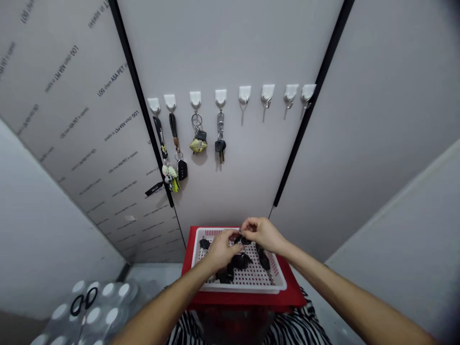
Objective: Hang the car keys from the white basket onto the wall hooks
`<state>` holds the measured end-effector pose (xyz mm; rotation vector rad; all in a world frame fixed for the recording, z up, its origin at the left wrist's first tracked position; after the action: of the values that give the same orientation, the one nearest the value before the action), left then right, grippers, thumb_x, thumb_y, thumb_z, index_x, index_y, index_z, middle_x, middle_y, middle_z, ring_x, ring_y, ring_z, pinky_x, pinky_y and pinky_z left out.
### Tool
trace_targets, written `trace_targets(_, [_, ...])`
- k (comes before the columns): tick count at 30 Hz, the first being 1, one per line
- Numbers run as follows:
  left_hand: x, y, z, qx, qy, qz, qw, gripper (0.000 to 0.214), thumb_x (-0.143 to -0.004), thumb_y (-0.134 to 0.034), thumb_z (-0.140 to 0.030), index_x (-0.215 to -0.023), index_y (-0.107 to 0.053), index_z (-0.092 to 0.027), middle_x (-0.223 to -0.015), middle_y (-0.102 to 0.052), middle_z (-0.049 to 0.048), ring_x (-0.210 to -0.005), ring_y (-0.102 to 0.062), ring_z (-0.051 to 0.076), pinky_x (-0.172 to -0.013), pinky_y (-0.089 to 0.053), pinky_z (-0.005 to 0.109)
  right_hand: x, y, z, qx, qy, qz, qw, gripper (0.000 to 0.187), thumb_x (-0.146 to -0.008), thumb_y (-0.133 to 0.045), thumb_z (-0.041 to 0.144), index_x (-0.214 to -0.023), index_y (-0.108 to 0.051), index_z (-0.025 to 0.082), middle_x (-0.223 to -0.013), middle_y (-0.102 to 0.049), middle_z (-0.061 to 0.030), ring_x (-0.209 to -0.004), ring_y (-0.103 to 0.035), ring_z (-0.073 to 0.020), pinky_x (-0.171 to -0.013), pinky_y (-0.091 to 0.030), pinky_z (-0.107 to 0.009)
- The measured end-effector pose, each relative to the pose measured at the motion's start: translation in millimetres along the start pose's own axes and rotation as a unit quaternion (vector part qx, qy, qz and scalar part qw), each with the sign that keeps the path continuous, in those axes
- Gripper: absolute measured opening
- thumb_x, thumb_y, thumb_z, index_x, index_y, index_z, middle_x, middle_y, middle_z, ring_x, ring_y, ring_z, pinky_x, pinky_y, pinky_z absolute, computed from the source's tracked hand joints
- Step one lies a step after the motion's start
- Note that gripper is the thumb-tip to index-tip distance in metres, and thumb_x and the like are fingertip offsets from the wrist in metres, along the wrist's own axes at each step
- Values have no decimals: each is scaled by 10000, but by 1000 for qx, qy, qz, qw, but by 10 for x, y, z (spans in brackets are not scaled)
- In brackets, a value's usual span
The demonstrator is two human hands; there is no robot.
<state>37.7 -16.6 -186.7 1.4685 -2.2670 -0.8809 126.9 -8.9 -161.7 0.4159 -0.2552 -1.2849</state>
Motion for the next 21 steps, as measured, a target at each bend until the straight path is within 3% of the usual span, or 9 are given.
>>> trace_targets(4, [-100, 219, -42, 71, 2, -70, 995, 374, -587, -506, -166, -956, -446, -160, -953, -504, 45, -847, -453, 120, -771, -340, 254, -80, 59, 148, -123, 15, 30, 992, 159, -568, -511, 226, -680, -427, 149, -519, -437, 59, -460, -402, -44, -465, -331, -175])
trace_targets(9, [-248, 331, -126, 171, 0, -29, 985, 324, -580, -517, -152, -899, -468, -127, -859, -546, 51, -786, -484, 115, -733, -361, 252, -177, 178, 385, -127, 44, 53, 990, 178, -584, -509, 237, -714, -421, 153, -550, -460, 51, -490, -433, -50, -497, -356, -190])
trace_targets(11, [-308, 406, -169, 207, 17, -25, 978, 244, -589, -506, -163, -827, -482, -114, -741, -559, 34, -684, -503, 102, -650, -387, 234, -227, 307, 506, -67, 68, 24, 995, 148, -591, -500, 238, -698, -442, 154, -545, -476, 42, -495, -444, -61, -499, -358, -197])
trace_targets(13, [-351, 608, -231, 193, 36, -82, 977, 232, -582, -510, -176, -803, -475, -115, -677, -544, 18, -619, -498, 96, -589, -389, 225, -264, 507, 663, 22, 104, -43, 993, 107, -598, -488, 236, -671, -475, 159, -552, -506, 26, -519, -464, -78, -526, -362, -213])
trace_targets(15, [-357, 896, -389, 138, 19, -171, 975, 294, -562, -525, -180, -846, -463, -133, -758, -533, 28, -678, -492, 107, -613, -384, 233, -271, 693, 832, 95, 139, -108, 980, 90, -606, -477, 232, -665, -505, 169, -570, -537, 13, -543, -483, -92, -555, -366, -225])
trace_targets(17, [-359, 1091, -632, 79, -35, -209, 974, 365, -551, -534, -177, -907, -451, -170, -918, -497, 41, -814, -461, 127, -699, -363, 254, -276, 787, 967, 125, 161, -125, 971, 97, -608, -473, 228, -677, -523, 180, -585, -558, 10, -556, -498, -98, -573, -371, -229])
trace_targets(19, [-407, 1083, -826, 46, -77, -154, 984, 365, -561, -528, -185, -920, -463, -188, -987, -476, 41, -887, -430, 136, -762, -335, 270, -288, 831, 1050, 121, 166, -123, 971, 102, -605, -476, 230, -679, -529, 182, -582, -563, 10, -547, -501, -99, -563, -376, -228])
trace_targets(21, [-462, 973, -890, 42, -73, -76, 994, 322, -580, -512, -197, -899, -485, -167, -922, -517, 51, -848, -455, 136, -760, -341, 276, -299, 868, 1092, 92, 156, -127, 975, 105, -598, -484, 233, -677, -522, 175, -586, -561, 8, -546, -501, -98, -550, -379, -226])
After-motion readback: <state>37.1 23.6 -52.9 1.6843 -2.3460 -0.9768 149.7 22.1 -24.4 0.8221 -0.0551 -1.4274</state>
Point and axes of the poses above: each hand's wrist, its own x-axis away from the middle knuckle, its own y-axis out of the back of the hand, z = x × y, the point moved 8 cm from there along -x, towards the middle knuckle
